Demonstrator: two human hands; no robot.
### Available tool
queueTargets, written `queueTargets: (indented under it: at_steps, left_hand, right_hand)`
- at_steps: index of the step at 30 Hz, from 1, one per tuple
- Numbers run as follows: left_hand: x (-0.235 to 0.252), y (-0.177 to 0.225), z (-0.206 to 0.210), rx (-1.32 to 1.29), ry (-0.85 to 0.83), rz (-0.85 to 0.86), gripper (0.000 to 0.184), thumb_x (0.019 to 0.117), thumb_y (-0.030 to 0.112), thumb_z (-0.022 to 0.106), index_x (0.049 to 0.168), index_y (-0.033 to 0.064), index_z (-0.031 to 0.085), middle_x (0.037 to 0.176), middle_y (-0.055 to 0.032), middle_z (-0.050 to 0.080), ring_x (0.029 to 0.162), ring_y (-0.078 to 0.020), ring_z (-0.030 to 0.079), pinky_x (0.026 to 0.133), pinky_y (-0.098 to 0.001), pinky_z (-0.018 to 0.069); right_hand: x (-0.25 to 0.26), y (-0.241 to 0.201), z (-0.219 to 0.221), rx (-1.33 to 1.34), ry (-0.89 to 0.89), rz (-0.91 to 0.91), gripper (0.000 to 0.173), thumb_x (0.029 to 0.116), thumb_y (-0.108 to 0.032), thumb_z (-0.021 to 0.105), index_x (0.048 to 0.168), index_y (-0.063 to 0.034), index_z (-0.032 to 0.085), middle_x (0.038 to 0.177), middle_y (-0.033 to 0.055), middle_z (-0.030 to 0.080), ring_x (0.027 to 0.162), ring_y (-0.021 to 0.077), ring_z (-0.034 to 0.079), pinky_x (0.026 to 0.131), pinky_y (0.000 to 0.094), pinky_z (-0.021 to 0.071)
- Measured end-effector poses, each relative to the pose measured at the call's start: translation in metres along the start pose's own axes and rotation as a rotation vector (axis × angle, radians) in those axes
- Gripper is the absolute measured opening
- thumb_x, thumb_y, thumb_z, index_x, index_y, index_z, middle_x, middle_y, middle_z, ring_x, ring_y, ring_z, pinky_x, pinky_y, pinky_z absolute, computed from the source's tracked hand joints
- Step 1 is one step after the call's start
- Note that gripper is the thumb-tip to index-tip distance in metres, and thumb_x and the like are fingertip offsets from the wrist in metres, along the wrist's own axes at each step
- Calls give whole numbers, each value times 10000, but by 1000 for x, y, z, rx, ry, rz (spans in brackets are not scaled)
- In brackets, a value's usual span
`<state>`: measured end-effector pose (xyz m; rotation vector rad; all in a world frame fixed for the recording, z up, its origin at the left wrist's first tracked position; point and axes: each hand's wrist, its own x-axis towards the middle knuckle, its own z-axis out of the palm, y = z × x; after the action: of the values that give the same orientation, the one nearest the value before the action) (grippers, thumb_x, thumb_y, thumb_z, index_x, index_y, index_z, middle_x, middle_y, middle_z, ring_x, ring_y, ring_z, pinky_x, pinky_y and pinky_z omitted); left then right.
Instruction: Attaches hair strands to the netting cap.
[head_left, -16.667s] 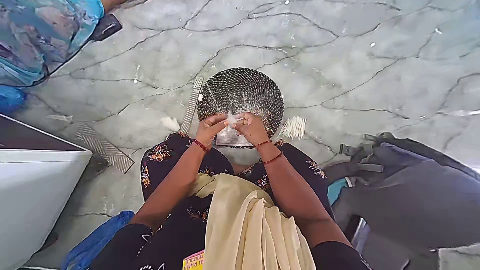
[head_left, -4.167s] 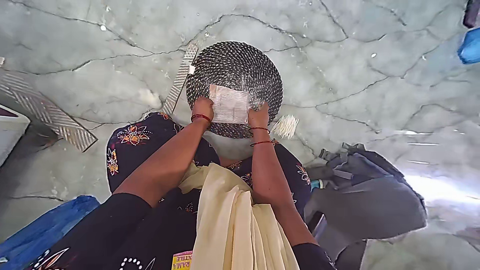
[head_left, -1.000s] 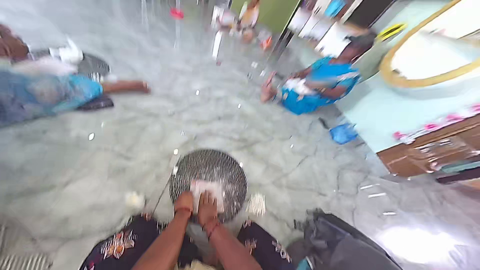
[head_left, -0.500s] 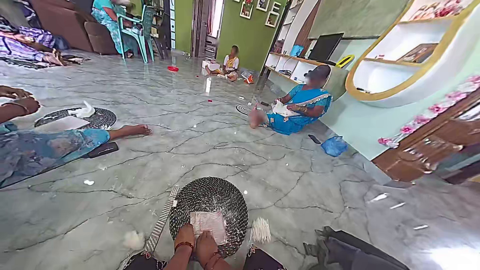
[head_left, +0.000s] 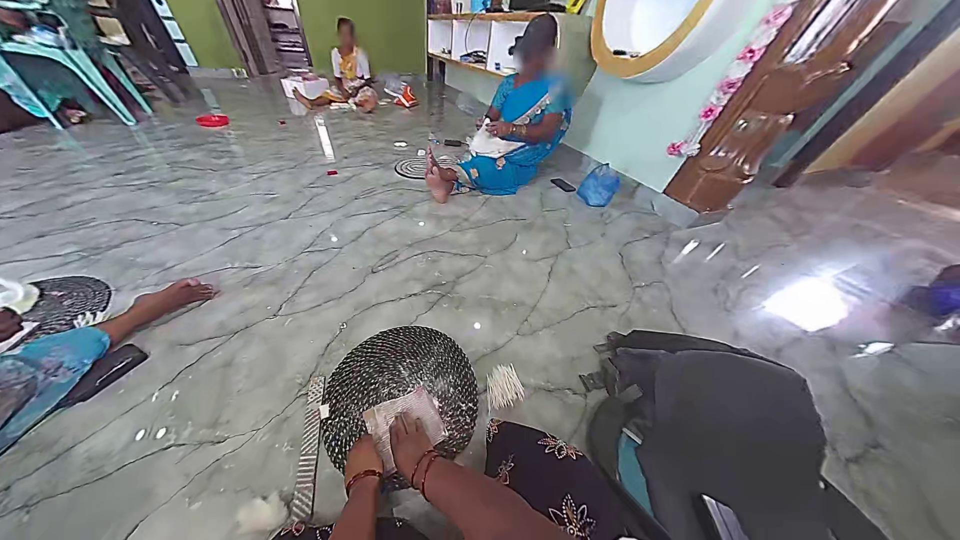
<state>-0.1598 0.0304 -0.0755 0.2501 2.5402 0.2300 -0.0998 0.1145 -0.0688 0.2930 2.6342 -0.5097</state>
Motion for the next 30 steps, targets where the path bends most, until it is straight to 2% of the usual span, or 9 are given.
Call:
queueTargets:
  at_steps: [4,8,11,15,18,20,23,27,30]
  left_hand:
    - [0,0,3,18,-7,36,422,1032,70,568,1444,-18,549,1484,-268,544,1398,-413,526,1137,-548,454]
    - [2,0,0,54,-6,51,383,1033,88,560,1399,-19,587,1450,-252,580,1386,-394,542,1134,-541,459]
    - [-2,0,1,38,-2,6,383,1047,106,548,1412,-2,580,1450,-245,584,1383,-389,549,1129,-537,467]
    - [0,0,6,73,8,16,391,1016,88,593,1403,27,597,1456,-229,582,1379,-382,553,1108,-525,493]
    - [-2,0,1,43,5,35,367,1029,79,581,1388,10,607,1453,-246,581,1381,-397,547,1120,-549,471]
    - [-3,-1,0,22,-5,27,350,1034,87,572,1370,-1,615,1441,-248,590,1374,-397,554,1120,-552,467]
    - [0,-1,1,-2,5,1,340,1033,90,572,1356,-2,626,1426,-256,599,1359,-402,567,1109,-558,476]
    - [0,0,5,0,11,-6,363,1030,105,588,1382,20,619,1441,-253,588,1367,-404,558,1121,-561,468]
    - [-4,0,7,33,-4,-12,342,1040,103,575,1369,28,622,1431,-243,599,1353,-395,574,1102,-556,486]
  right_hand:
    - [5,7,-13,-73,-55,-75,725,995,45,540,1625,38,182,1730,204,74,1601,404,68,1234,693,118]
    - [10,13,-13,-59,-116,-53,617,1038,1,484,1608,40,249,1721,201,144,1592,399,136,1243,645,184]
    - [1,13,0,-28,-62,-67,505,1047,14,447,1535,109,353,1659,270,277,1554,422,249,1242,564,255]
    - [-5,7,6,-66,-25,-40,409,1057,1,420,1437,146,458,1555,318,417,1502,442,342,1245,542,258]
    - [-2,9,0,-25,9,-54,634,1036,22,464,1611,64,200,1711,234,146,1593,414,108,1258,616,160]
    - [4,16,-1,-39,-53,-76,751,997,2,566,1629,34,163,1732,199,66,1601,401,56,1247,644,145]
    - [10,22,2,-45,-89,-95,676,1006,-37,578,1596,59,262,1713,226,146,1587,414,138,1241,621,203]
    - [0,16,12,82,-53,-23,511,1078,-53,388,1555,112,311,1675,270,239,1574,414,198,1278,531,173]
    - [-7,4,8,9,-69,-32,389,1060,-41,429,1375,171,513,1521,359,429,1470,483,369,1209,575,299]
